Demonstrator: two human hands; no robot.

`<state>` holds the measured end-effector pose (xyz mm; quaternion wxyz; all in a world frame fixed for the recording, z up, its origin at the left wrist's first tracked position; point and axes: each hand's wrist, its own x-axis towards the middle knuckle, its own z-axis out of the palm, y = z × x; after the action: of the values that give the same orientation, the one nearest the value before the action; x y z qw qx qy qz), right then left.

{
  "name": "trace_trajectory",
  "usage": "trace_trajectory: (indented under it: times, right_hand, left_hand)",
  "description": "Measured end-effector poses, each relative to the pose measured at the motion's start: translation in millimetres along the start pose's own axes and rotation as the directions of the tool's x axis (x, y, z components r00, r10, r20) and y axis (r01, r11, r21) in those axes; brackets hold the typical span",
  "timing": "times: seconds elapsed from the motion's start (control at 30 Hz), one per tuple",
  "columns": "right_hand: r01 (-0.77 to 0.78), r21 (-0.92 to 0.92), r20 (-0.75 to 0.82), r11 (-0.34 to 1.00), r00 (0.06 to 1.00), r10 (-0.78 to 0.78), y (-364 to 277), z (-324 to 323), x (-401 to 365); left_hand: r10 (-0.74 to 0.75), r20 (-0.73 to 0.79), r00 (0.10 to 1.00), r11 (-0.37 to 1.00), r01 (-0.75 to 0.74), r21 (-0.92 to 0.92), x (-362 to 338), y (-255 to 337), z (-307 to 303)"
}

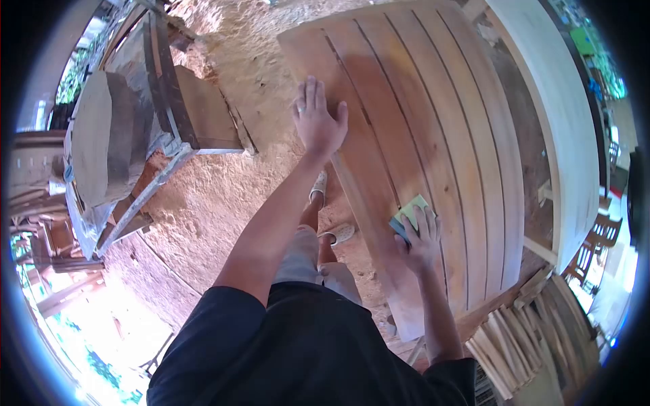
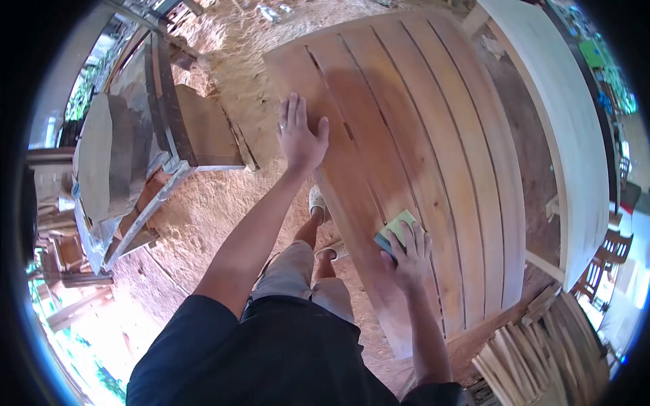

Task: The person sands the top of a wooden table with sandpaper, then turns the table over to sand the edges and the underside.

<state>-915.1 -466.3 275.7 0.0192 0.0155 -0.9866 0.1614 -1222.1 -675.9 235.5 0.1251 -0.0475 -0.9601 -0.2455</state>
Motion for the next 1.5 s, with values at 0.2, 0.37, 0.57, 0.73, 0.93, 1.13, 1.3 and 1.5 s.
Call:
trace_trajectory:
  times: [0.2, 0.37, 0.57, 0.73, 0.93, 1.13, 1.3, 1.5]
  right_hand:
    - [0.029, 0.024, -0.131, 0.999, 0.991, -0.026, -13, 30, 97]
    - [0.048, 0.000, -0.291, 0.999, 0.956, -0.046, -50, 51, 248]
    - [0.070, -0.014, -0.324, 0.997, 0.944, -0.070, -68, 71, 403]
    - [0.000, -0.115, -0.261, 0.993, 0.965, -0.030, -83, 69, 449]
    - [-0.028, -0.024, -0.262, 0.999, 0.965, 0.021, -70, 72, 393]
    - [-0.076, 0.024, -0.244, 0.997, 0.967, 0.080, -56, 44, 218]
    - [-0.152, -0.003, -0.226, 0.988, 0.963, 0.147, -35, 31, 41]
    - [-0.346, -0.034, -0.072, 0.938, 0.937, 0.343, -3, 23, -198]
  left_hand:
    - [-0.018, 0.039, 0.999, 0.998, 0.020, -0.052, -1, 1, -1]
    - [-0.027, 0.040, 0.999, 0.984, 0.034, -0.174, -2, -7, 4]
    - [0.010, -0.057, 0.998, 0.965, -0.025, -0.259, -3, -12, 8]
    - [0.047, -0.132, 0.990, 0.940, -0.088, -0.329, -2, -14, 12]
    - [0.049, -0.049, 0.998, 0.957, -0.060, -0.283, -4, -16, 12]
    - [0.020, -0.019, 1.000, 0.993, -0.022, -0.118, -4, -15, 12]
    - [0.119, 0.236, 0.965, 0.979, -0.153, 0.133, -11, 4, -1]
    - [0.052, 0.196, 0.979, 0.987, -0.080, 0.140, -52, 29, 3]
